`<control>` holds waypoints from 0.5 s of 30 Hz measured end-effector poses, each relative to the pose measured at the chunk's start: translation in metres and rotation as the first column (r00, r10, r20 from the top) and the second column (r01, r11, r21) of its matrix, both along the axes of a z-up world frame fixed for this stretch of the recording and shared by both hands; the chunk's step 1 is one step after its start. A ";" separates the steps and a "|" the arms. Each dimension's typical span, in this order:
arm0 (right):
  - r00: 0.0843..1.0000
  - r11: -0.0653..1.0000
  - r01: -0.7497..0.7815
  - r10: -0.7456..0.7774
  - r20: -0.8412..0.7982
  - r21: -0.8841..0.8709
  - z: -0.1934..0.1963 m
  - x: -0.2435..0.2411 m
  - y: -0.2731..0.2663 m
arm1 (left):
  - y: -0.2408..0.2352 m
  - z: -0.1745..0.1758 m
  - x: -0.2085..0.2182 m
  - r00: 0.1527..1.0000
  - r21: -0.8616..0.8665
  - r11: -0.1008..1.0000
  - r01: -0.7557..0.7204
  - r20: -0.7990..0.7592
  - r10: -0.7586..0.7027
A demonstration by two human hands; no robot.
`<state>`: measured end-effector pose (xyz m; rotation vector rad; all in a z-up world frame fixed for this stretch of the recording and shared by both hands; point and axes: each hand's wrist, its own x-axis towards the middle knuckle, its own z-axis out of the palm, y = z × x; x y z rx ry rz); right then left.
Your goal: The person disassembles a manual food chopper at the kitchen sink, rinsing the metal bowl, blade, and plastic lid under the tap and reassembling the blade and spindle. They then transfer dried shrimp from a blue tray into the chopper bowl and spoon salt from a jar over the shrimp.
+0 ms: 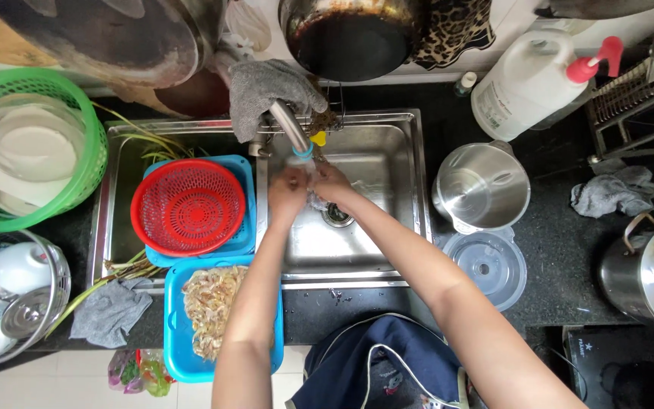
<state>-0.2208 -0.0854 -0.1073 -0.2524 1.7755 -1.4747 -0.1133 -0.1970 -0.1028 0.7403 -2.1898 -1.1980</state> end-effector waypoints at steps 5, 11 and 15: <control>0.900 0.952 -0.212 0.278 -0.337 0.220 0.006 0.015 0.004 | -0.005 -0.046 -0.007 0.985 0.677 0.729 -0.104 0.169 -0.016; 0.746 0.860 -0.340 0.493 -0.449 0.379 0.004 0.013 0.016 | -0.008 -0.072 -0.007 0.999 0.873 0.487 -0.023 0.036 -0.017; 0.617 0.815 -0.375 0.575 -0.538 0.441 0.009 0.017 0.027 | -0.008 -0.027 -0.013 0.979 0.811 0.585 -0.006 0.123 -0.161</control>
